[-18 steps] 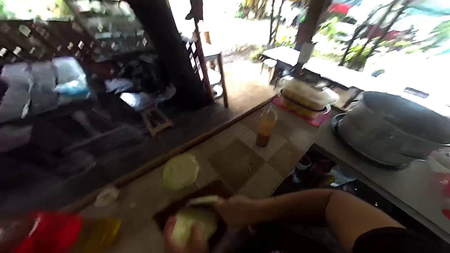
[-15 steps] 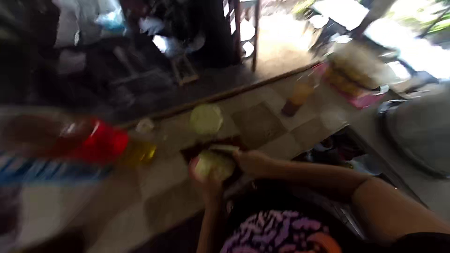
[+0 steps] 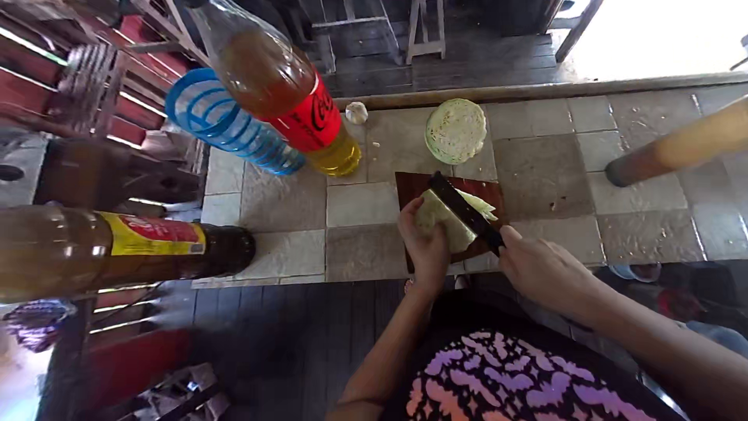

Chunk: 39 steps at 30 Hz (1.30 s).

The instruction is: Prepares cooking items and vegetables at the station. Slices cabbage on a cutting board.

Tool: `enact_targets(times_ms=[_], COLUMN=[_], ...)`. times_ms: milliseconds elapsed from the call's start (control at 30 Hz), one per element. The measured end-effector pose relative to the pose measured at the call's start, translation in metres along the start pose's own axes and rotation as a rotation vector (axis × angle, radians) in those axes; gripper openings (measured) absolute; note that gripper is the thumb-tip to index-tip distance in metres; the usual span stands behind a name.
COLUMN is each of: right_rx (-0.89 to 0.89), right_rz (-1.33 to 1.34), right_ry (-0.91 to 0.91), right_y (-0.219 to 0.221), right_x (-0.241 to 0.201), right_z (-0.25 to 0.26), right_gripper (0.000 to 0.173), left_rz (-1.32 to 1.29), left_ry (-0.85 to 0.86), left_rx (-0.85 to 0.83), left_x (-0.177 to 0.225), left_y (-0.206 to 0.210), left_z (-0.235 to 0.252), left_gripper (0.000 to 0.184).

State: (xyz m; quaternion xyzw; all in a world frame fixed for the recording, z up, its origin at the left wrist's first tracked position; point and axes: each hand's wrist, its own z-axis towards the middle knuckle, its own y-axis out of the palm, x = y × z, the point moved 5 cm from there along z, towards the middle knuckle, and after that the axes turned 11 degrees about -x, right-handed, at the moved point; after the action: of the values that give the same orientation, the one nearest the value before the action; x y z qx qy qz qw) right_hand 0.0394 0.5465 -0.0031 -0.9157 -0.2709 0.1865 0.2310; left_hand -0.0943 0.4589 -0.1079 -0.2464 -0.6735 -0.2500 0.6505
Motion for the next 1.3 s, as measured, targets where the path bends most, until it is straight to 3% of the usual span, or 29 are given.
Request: enact_targets(times_ms=[233,433,700,800,933,1167,1300], right_rx=[-0.129,-0.131,-0.147,-0.067,-0.047,0.278,0.164], right_rz=[-0.021,0.004,0.011,0.071,0.103,0.030,-0.023], right_ry=[0.101,0.115,0.124,0.055,0.025,-0.104,-0.072], right_y=[-0.007,0.004,0.038,0.034,0.019,0.011,0.021], right_x=[-0.024,-0.037,-0.004,-0.011,-0.014,-0.023,-0.026], right_z=[0.012,0.054,0.020,0.036,0.047,-0.001,-0.008], right_gripper=[0.034,0.034,0.033,0.038,0.031,0.023,0.023], left_rz=[0.020,0.059,-0.038,-0.034,-0.014,-0.106,-0.081], left_ry=[-0.016,0.016,0.034,0.036,0.043,0.083,0.088], left_rx=[0.012,0.012,0.066,0.032,-0.008,-0.021,-0.025], left_x=[-0.007,-0.009,-0.015,-0.015,-0.017,-0.022,-0.019], left_y=[-0.006,-0.007,-0.009,-0.009,-0.013,-0.013,-0.012], left_z=[0.001,-0.004,-0.006,-0.009,-0.010,-0.009,-0.008], left_gripper=[0.055,0.054,0.057,0.055,0.056,0.048,0.046])
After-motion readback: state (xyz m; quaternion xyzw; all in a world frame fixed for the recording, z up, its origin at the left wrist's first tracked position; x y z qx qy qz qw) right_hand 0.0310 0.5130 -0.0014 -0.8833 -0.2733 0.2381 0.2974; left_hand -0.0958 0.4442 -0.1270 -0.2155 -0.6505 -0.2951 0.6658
